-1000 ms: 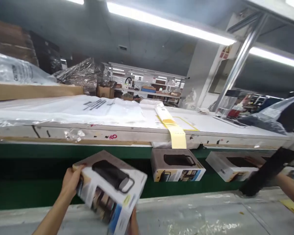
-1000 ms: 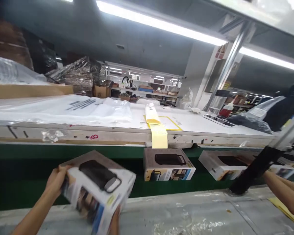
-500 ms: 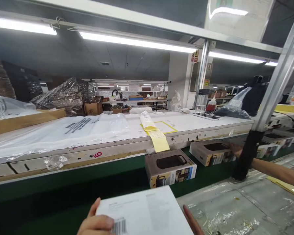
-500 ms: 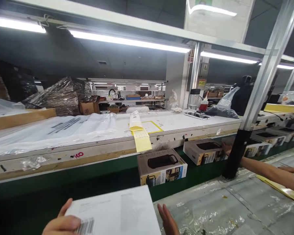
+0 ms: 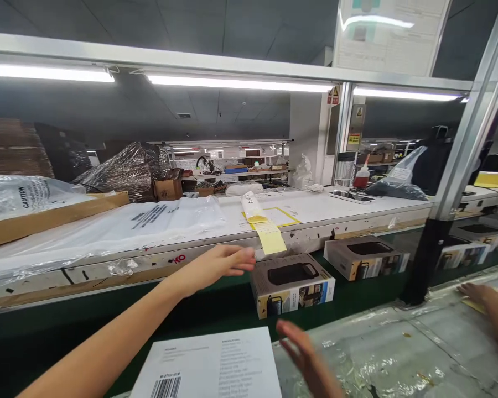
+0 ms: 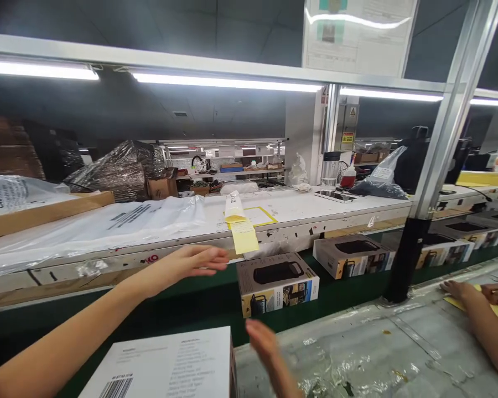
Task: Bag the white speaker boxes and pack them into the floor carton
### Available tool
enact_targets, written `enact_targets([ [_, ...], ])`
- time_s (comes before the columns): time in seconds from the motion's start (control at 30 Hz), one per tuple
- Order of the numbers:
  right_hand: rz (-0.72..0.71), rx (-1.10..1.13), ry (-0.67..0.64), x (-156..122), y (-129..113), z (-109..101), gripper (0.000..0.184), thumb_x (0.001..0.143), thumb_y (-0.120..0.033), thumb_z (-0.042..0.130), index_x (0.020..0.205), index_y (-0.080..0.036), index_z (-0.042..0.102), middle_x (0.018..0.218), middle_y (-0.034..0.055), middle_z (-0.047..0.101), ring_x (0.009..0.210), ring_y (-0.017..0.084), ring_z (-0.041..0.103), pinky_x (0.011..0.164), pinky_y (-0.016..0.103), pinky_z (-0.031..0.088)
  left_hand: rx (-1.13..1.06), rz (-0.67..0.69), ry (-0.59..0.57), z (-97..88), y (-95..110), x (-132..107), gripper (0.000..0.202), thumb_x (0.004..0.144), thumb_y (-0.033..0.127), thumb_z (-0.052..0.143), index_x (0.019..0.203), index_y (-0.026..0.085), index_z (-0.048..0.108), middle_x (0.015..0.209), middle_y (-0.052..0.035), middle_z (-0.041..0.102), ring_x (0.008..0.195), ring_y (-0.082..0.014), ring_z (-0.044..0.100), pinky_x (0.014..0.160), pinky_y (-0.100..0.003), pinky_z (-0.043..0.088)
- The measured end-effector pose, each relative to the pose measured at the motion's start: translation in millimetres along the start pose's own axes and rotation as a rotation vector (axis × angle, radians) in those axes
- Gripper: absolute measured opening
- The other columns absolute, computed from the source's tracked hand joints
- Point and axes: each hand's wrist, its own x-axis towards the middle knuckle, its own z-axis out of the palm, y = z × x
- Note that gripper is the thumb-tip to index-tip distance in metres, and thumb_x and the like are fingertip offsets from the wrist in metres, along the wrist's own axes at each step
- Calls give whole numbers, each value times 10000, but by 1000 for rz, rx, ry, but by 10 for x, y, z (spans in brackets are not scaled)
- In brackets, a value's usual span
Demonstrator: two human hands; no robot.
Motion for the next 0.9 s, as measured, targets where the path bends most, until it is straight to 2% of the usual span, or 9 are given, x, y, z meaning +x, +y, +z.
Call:
enact_targets([
  [0.07,-113,-33,63,361,-486,-281,413,869,-707,737,1113,-386,828,1298,107,773,1325,358,688,1095,477,581,-151,-19,-3,139,-24,349,701,778,747,856,1181,174,828,1321,-179,798,1284,-329,734,1156,-431,553],
  [0.13,-322,-233,213,813,-989,-442,226,983,-513,709,945,-308,796,978,81,780,987,279,738,908,410,604,-293,18,21,256,-88,548,649,733,678,930,1114,162,834,1289,-181,808,1264,-323,739,1195,-453,522],
  [0.17,-416,-316,250,1052,-1200,-467,195,1001,-447,697,919,-288,774,909,58,766,902,251,717,861,388,588,-346,51,32,299,-117,596,618,718,638,957,1094,163,835,1294,-172,806,1263,-320,735,1207,-465,512],
  [0.2,-497,-401,267,1287,-1365,-460,159,1005,-390,688,927,-276,767,887,43,762,863,238,698,836,380,568,-384,84,42,328,-139,616,593,707,602,977,1085,167,835,1305,-160,801,1268,-318,727,1212,-477,506],
  [0.27,-609,-577,150,1700,-1547,-385,110,996,-295,667,948,-254,757,919,44,771,921,245,689,872,394,549,-417,126,81,354,-161,609,568,680,554,1005,1067,174,835,1293,-140,800,1263,-315,717,1210,-491,506],
  [0.37,-687,-739,-50,2086,-1536,-245,102,984,-218,669,931,-238,753,948,47,779,984,248,683,913,401,536,-404,130,139,344,-163,576,560,642,515,1029,1032,166,831,1210,-121,808,1207,-294,721,1206,-485,500],
  [0.43,-705,-765,-107,2189,-1457,-196,106,969,-184,686,901,-232,752,912,40,770,939,234,681,894,388,537,-389,127,152,336,-167,574,554,650,515,1022,1034,165,829,1181,-110,806,1185,-282,715,1201,-485,498],
  [0.6,-743,-822,-123,2212,-1351,-212,107,988,-182,664,935,-227,745,928,52,760,939,241,681,872,389,536,-361,162,154,354,-185,602,478,736,488,962,1067,172,828,1199,-106,794,1212,-296,695,1179,-511,512],
  [0.9,-806,-1039,-112,2227,-1396,-161,119,992,-180,648,898,-223,707,948,83,773,950,271,667,878,415,448,-376,187,127,329,-262,646,402,780,449,926,1058,174,835,1157,-80,774,1204,-272,680,1176,-499,523],
])
